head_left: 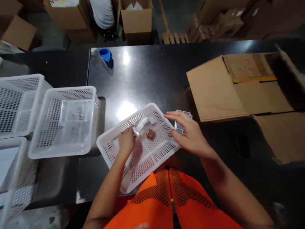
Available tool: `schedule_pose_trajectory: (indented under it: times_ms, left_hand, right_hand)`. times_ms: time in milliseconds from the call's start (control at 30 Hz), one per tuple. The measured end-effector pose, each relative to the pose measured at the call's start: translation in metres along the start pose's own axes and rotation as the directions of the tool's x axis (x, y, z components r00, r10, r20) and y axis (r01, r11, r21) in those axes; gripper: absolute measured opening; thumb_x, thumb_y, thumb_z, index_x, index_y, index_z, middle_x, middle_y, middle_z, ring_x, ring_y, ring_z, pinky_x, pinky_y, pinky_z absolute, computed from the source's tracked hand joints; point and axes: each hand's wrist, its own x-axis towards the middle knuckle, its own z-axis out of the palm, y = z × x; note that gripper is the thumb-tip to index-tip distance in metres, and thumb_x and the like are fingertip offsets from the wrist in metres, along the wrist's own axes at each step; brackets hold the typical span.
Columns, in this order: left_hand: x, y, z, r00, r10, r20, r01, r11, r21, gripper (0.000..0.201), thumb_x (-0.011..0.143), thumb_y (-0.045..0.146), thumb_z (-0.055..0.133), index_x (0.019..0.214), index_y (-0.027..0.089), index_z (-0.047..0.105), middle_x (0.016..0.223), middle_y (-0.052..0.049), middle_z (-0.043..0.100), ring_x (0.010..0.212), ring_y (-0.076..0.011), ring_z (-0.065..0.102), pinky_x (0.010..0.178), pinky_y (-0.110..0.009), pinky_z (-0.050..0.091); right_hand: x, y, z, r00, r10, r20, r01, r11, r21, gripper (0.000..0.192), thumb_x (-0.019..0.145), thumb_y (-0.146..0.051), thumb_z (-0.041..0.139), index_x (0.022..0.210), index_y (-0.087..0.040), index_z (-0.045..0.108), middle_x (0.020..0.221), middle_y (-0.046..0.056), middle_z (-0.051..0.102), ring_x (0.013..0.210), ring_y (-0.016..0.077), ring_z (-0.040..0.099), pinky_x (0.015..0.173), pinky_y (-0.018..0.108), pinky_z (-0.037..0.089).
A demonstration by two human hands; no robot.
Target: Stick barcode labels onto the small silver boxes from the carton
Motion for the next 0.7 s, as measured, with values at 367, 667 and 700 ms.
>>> schedule_pose_trajectory:
  times_ms: [367,667,700]
  left_hand:
    - [-0.102,-0.031,-0.093,0.931,-0.314,-0.184,0.250,0.919,-0.305,0.037,0.069,0.015,0.076,0.100,0.036,0.077,0.074,0.000,0.077,0.071,-0.0259,0.069,0.068,-0.029,0.039]
    - [-0.154,-0.098,-0.137,0.737,-0.560,-0.378,0.239,0.740,-0.629,0.053,0.062,0.060,0.074,0.104,0.027,0.072,0.075,-0.001,0.076,0.066,-0.0235,0.071,0.062,-0.035,0.055]
    - [-0.155,-0.105,-0.138,0.728,-0.591,-0.348,0.225,0.685,-0.693,0.055,0.060,0.059,0.078,0.103,0.026,0.071,0.074,-0.001,0.076,0.064,-0.0213,0.070,0.058,-0.032,0.055]
  right_hand:
    - [-0.030,0.066,0.125,0.879,0.336,0.337,-0.329,0.941,-0.080,0.045,0.087,-0.016,0.055,0.132,-0.016,0.060,0.129,0.013,0.064,0.119,0.0242,0.061,0.105,0.040,0.049]
    - [-0.069,0.054,0.183,0.696,0.389,0.604,-0.219,0.916,-0.338,0.037,0.080,-0.015,0.073,0.117,-0.015,0.069,0.126,0.016,0.063,0.119,0.0307,0.058,0.098,0.036,0.048]
    - [-0.070,0.056,0.184,0.707,0.395,0.587,-0.220,0.911,-0.348,0.029,0.086,-0.013,0.065,0.115,-0.014,0.069,0.124,0.016,0.063,0.118,0.0292,0.058,0.100,0.035,0.047]
